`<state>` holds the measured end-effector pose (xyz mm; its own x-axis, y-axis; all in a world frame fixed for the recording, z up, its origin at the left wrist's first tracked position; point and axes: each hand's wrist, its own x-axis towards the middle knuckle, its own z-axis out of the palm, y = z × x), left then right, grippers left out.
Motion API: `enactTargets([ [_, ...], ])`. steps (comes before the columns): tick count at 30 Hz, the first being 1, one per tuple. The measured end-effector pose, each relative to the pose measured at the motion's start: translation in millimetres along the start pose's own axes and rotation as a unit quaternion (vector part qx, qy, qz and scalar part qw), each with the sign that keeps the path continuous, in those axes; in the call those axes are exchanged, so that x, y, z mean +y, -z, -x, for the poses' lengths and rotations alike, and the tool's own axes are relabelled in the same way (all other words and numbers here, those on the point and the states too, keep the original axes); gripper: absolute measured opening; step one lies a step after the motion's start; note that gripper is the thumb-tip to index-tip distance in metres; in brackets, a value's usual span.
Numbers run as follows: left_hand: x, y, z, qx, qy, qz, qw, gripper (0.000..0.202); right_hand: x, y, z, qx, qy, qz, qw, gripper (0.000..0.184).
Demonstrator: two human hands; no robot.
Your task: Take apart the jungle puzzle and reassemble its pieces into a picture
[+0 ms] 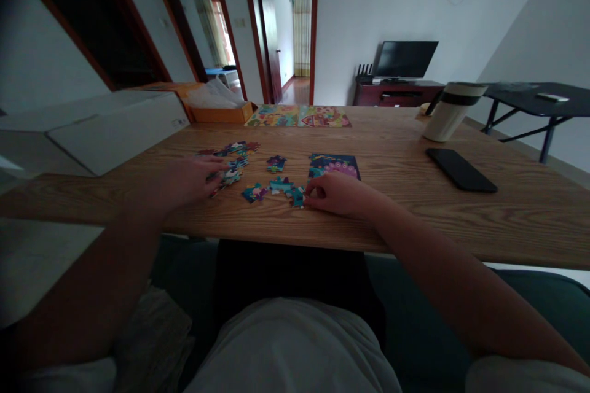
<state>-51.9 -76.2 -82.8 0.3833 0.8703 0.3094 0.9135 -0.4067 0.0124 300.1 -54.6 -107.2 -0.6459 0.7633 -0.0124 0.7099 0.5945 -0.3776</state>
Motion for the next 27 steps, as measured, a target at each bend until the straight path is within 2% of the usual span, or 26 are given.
enactTargets([
  [3, 18.7, 1.5, -12.2, -0.040, -0.028, -0.016, 0.999, 0.027, -2.1, -0.2, 0.5, -0.006, 0.016, -0.005, 1.000, 0.029],
  [7, 48.7, -6.5, -37.9, -0.134, -0.096, 0.028, 0.986, 0.040, -2.9, -0.4, 1.4, -0.025, 0.038, -0.023, 0.999, 0.031],
  [9, 58.6, -11.6, -50.6, -0.172, -0.100, 0.037, 0.979, 0.044, -2.3, -0.8, 1.6, -0.034, 0.047, -0.028, 0.998, 0.031],
  [11, 63.4, -16.0, -59.5, -0.184, -0.104, 0.043, 0.976, 0.046, -1.9, -1.2, 1.8, -0.039, 0.055, -0.032, 0.997, 0.031],
  [14, 63.7, -19.8, -62.5, -0.160, -0.113, 0.049, 0.979, 0.044, -3.2, -1.2, 2.1, -0.045, 0.065, -0.035, 0.996, 0.031],
  [17, 61.9, -18.3, -54.4, -0.139, -0.106, 0.046, 0.984, 0.041, -5.6, -0.9, 2.7, -0.047, 0.066, -0.040, 0.996, 0.031],
  [21, 62.6, -15.5, -32.7, -0.110, -0.101, 0.025, 0.989, 0.036, -4.8, -2.1, 2.5, -0.046, 0.061, -0.045, 0.996, 0.028],
  [24, 65.0, -20.7, -11.5, -0.057, -0.113, -0.029, 0.991, 0.029, -1.9, -3.3, 2.1, -0.043, 0.062, -0.039, 0.996, 0.027],
  [27, 65.2, -28.4, 9.5, -0.003, -0.135, -0.052, 0.989, 0.031, -1.1, -3.6, 2.5, -0.047, 0.051, -0.042, 0.997, 0.027],
])
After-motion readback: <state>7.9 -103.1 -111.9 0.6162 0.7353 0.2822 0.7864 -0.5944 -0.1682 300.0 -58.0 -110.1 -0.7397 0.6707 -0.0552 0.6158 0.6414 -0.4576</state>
